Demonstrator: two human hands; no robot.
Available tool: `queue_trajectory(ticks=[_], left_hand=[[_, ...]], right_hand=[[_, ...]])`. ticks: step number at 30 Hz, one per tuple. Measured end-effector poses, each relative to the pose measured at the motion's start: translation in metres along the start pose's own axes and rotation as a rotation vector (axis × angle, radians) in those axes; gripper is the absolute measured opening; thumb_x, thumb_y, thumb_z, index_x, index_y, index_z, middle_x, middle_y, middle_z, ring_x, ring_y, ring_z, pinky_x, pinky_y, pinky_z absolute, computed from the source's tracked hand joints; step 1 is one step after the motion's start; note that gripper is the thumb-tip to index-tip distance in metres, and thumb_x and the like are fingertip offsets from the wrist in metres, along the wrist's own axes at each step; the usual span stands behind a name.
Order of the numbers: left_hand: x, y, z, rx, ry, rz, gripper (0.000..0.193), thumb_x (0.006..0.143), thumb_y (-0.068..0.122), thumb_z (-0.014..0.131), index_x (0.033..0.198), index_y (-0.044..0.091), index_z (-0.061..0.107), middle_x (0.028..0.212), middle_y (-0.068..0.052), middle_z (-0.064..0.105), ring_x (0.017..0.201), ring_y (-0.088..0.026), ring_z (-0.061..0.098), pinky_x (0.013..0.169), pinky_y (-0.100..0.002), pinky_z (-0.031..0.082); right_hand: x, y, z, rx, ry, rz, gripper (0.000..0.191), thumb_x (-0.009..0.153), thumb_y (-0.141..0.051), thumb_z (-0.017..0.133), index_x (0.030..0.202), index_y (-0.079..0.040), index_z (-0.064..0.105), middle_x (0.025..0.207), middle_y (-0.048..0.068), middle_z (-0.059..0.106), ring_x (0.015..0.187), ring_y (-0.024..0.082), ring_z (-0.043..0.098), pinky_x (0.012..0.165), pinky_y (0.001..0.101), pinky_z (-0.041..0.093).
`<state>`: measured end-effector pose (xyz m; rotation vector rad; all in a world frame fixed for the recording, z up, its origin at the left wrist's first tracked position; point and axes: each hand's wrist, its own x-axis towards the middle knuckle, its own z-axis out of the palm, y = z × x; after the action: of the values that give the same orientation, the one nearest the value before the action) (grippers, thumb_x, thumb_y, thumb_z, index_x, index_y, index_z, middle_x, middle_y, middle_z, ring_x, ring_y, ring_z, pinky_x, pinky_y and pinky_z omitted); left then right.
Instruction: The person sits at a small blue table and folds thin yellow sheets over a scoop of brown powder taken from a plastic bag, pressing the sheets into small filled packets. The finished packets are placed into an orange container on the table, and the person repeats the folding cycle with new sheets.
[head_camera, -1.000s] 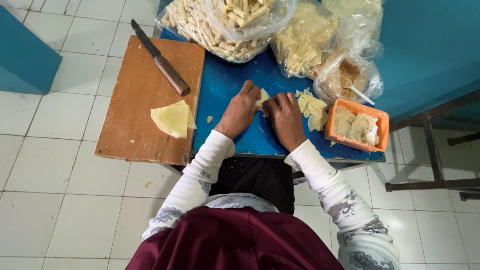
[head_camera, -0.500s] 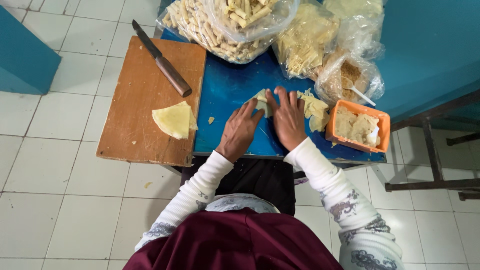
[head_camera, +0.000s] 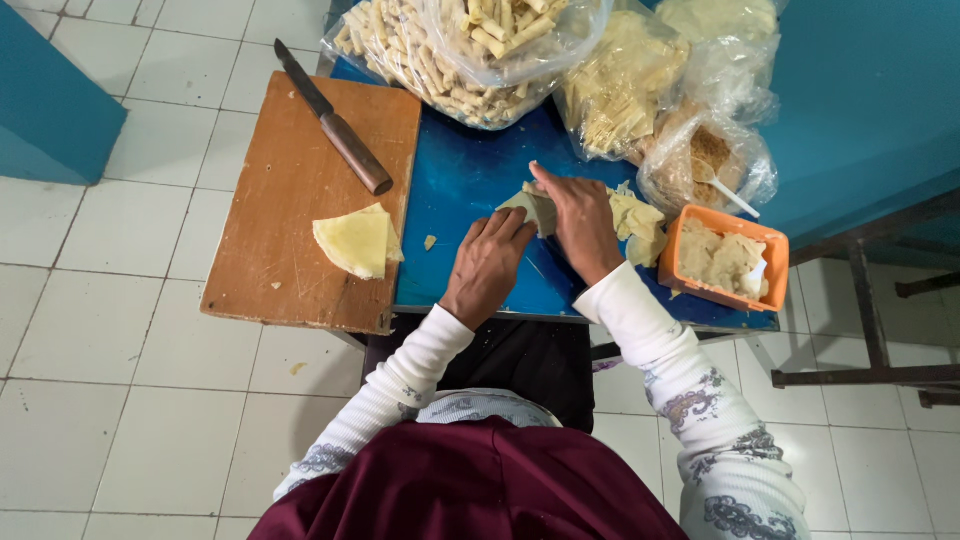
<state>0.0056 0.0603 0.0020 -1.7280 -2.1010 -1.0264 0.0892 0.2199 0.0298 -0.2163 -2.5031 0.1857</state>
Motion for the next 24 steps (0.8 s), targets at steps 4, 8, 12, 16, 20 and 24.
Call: queue_trajectory(ticks=[4,8,12,16,20,24], left_hand=[[0.000,0.001,-0.001,-0.011,-0.020,-0.006,0.031,0.091,0.003,0.056,0.119,0.001,0.069,0.125,-0.013,0.063,0.120,-0.028,0.059,0.100,-0.041,0.047],[0.001,0.000,0.001,0.000,-0.009,0.002,0.032,0.091,0.002,0.056,0.120,0.001,0.069,0.125,-0.013,0.063,0.120,-0.028,0.060,0.101,-0.041,0.046],[-0.001,-0.001,0.002,-0.014,0.001,-0.011,0.032,0.092,0.002,0.056,0.120,0.001,0.070,0.129,-0.016,0.063,0.122,-0.030,0.060,0.103,-0.042,0.046],[-0.001,-0.002,0.002,-0.053,0.017,-0.013,0.036,0.089,-0.001,0.055,0.121,0.001,0.071,0.131,-0.017,0.063,0.123,-0.032,0.059,0.103,-0.042,0.046],[0.002,-0.001,0.001,-0.112,0.042,-0.030,0.034,0.084,-0.005,0.057,0.114,0.001,0.071,0.128,-0.018,0.062,0.121,-0.036,0.059,0.099,-0.043,0.047],[0.014,-0.005,-0.001,-0.272,-0.046,-0.239,0.021,0.097,-0.004,0.059,0.113,0.002,0.071,0.115,-0.012,0.062,0.101,-0.030,0.059,0.090,-0.042,0.050]], right_hand=[[0.005,0.000,-0.001,0.064,-0.013,0.058,0.061,0.091,0.010,0.066,0.149,-0.008,0.057,0.110,0.006,0.078,0.094,0.023,0.075,0.090,0.0412,0.049],[0.015,0.003,-0.005,0.239,0.010,0.173,0.067,0.086,0.000,0.077,0.148,-0.007,0.053,0.105,0.009,0.076,0.090,0.025,0.074,0.083,0.0380,0.056],[0.022,-0.001,-0.004,0.237,-0.062,0.201,0.069,0.082,-0.005,0.081,0.145,-0.008,0.053,0.099,0.009,0.077,0.087,0.024,0.074,0.080,0.0353,0.056],[0.029,0.008,-0.024,0.319,-0.017,0.414,0.055,0.096,-0.008,0.074,0.147,-0.013,0.055,0.104,0.005,0.077,0.090,0.016,0.075,0.082,0.0307,0.060],[0.048,0.017,-0.071,0.702,0.211,0.449,0.048,0.105,-0.008,0.071,0.151,-0.010,0.056,0.106,0.004,0.067,0.092,0.011,0.066,0.082,0.0287,0.058],[0.118,0.011,-0.086,0.693,0.486,0.154,0.028,0.110,-0.014,0.074,0.133,-0.005,0.062,0.103,0.006,0.070,0.089,0.014,0.066,0.078,0.0294,0.054]])
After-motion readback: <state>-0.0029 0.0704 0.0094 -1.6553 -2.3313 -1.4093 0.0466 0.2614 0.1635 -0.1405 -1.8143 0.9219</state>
